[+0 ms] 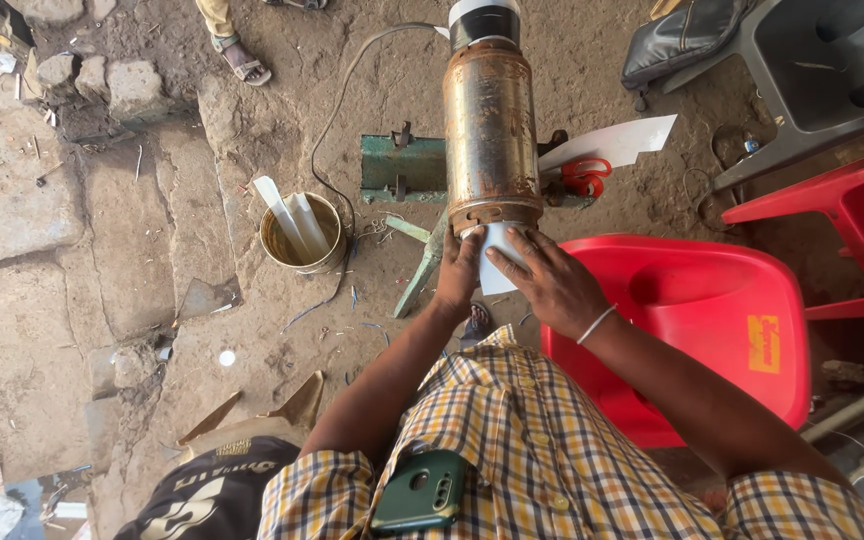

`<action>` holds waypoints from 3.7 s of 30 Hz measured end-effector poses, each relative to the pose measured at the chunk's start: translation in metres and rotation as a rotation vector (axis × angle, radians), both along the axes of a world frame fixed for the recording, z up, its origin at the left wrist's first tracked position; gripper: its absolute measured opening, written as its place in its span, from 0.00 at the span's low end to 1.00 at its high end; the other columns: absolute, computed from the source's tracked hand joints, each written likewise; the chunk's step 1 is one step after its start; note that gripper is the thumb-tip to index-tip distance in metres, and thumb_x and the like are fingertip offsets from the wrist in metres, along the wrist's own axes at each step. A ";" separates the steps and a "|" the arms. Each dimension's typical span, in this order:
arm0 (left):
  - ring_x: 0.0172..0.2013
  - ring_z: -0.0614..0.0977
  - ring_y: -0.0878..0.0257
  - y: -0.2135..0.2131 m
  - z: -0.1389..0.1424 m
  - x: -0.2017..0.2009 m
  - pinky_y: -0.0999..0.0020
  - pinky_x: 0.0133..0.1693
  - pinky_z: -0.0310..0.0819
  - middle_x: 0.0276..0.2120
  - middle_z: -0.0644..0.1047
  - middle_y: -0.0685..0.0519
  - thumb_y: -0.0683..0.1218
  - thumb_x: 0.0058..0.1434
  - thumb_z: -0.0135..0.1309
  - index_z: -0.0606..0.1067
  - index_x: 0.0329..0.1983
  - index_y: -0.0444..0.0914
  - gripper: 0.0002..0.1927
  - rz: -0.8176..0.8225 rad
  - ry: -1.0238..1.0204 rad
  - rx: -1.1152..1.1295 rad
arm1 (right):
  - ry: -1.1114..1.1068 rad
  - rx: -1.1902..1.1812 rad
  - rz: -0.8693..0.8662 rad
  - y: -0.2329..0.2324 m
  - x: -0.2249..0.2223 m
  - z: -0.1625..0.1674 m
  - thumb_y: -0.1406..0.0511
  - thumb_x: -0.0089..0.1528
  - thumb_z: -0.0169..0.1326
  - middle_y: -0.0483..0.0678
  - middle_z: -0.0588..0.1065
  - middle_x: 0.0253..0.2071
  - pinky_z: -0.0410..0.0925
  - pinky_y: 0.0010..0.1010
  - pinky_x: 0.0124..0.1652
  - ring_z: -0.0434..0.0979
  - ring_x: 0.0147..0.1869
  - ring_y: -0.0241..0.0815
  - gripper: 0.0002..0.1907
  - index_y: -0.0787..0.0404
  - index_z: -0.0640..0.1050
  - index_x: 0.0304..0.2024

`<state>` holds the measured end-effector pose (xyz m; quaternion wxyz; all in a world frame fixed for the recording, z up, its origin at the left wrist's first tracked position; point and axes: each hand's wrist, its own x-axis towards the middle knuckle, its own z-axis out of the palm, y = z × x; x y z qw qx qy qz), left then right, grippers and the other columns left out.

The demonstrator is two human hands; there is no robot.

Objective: The person hammers a white cloth-wrapped fitting onto the end of a metal cylinder held in a bench vise. They then cut a sheet of paper with scissors, wrap the paper around the cylinder's end, secure it with a black strap, and finally pull the wrapped piece off the cylinder and set it aside.

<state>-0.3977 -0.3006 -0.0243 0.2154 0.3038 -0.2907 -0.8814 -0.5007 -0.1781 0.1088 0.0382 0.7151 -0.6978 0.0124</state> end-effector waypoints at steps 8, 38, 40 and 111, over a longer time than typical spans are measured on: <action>0.69 0.66 0.51 -0.012 0.024 0.015 0.55 0.65 0.67 0.72 0.60 0.42 0.63 0.62 0.58 0.33 0.80 0.45 0.58 -0.014 0.153 -0.030 | -0.020 -0.035 -0.023 -0.003 0.001 0.000 0.74 0.59 0.51 0.60 0.62 0.72 0.71 0.45 0.60 0.68 0.71 0.61 0.38 0.47 0.64 0.72; 0.67 0.68 0.45 -0.059 0.033 0.015 0.53 0.66 0.66 0.70 0.59 0.34 0.51 0.58 0.68 0.23 0.76 0.49 0.67 -0.041 -0.055 -0.313 | -0.593 -0.208 -0.035 -0.017 0.001 -0.022 0.72 0.62 0.55 0.63 0.61 0.73 0.68 0.44 0.64 0.64 0.75 0.60 0.33 0.61 0.66 0.70; 0.63 0.70 0.44 -0.060 0.028 0.017 0.50 0.62 0.70 0.67 0.63 0.32 0.52 0.58 0.67 0.29 0.78 0.45 0.63 -0.029 -0.046 -0.345 | -0.582 -0.208 -0.022 -0.020 -0.001 -0.023 0.73 0.59 0.54 0.62 0.62 0.73 0.67 0.45 0.68 0.63 0.77 0.60 0.34 0.60 0.66 0.70; 0.63 0.73 0.47 -0.131 0.058 -0.067 0.54 0.57 0.79 0.68 0.63 0.38 0.48 0.67 0.56 0.31 0.81 0.42 0.53 -0.034 -0.164 -0.128 | -0.549 -0.361 0.194 -0.092 -0.126 -0.031 0.57 0.63 0.58 0.59 0.69 0.66 0.65 0.49 0.63 0.66 0.70 0.61 0.31 0.65 0.70 0.65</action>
